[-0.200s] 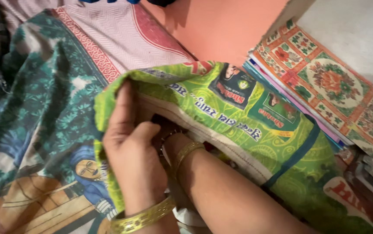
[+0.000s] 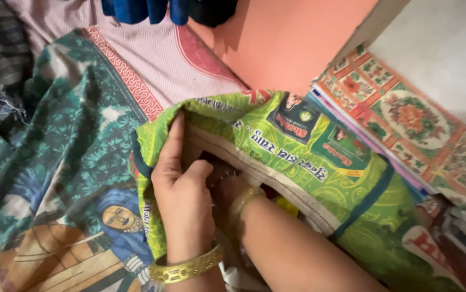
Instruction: The person unpacks items from a tote bag and wipes them with a blue cloth, then places them on a wall shelf. They also rearrange stacked plastic containers and other items on the shelf.
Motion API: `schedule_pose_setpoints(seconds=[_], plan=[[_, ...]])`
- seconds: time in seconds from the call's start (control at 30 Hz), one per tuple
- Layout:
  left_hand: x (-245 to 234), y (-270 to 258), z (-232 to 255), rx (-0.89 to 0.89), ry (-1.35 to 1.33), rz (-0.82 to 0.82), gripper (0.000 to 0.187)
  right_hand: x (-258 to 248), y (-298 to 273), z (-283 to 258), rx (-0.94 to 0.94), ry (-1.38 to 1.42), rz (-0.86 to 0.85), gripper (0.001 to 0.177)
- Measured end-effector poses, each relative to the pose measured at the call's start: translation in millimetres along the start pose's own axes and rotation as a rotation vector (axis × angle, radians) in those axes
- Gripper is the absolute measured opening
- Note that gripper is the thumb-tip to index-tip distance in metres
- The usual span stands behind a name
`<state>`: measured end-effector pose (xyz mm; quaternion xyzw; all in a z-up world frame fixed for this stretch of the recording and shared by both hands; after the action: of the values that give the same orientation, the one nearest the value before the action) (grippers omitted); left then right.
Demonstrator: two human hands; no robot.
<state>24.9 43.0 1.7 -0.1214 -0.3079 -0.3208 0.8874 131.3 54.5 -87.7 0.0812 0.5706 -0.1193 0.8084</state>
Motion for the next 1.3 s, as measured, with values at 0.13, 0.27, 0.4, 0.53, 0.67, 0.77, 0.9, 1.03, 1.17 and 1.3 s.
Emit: schedule_pose_setpoints(seconds=[0.13,0.27,0.4,0.53,0.67,0.77,0.9,1.03,1.17,1.3], plan=[[2,2,-3,0.066,0.105,-0.082,0.075,-11,-59,2,-0.083,0.043,-0.101,0.074],[8,-2,-20,0.047,0.346,-0.157,0.077,-5,-128,25,-0.064,0.184,-0.948,0.045],[26,-12,-25,0.153,0.649,-0.264,0.082,-32,-170,79,0.152,0.493,-0.690,0.046],[38,-19,-43,-0.240,0.748,-0.332,0.077,-51,-211,150,0.510,0.844,-0.601,0.046],[76,-34,-37,-0.010,0.997,-0.699,0.071,-122,-213,172,0.138,0.899,0.110,0.036],[84,-40,-43,-0.073,0.998,-0.793,0.046,-162,-222,153,0.035,0.585,0.366,0.031],[67,-35,-36,-0.186,0.709,-0.509,0.019,-179,-228,102,0.036,0.307,0.361,0.013],[53,-27,4,0.179,0.755,-0.376,0.020,-132,-222,43,-0.187,0.556,-0.204,0.025],[27,-29,27,0.263,0.886,-0.286,0.023,-82,-202,81,-0.087,0.521,-0.562,0.042],[17,-40,48,0.484,1.198,-0.267,0.046,-86,-177,135,0.202,0.451,-0.143,0.050]])
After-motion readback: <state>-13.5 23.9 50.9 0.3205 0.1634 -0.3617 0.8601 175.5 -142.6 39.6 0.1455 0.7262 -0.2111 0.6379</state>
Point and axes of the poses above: each hand's wrist, its own y-axis towards the middle knuckle, its own x-axis out of the palm, z = x × y, the point moved 5 cm from there along y, towards the middle knuckle, and after that the axes turned 13 degrees about -z, right-handed, at the moved point
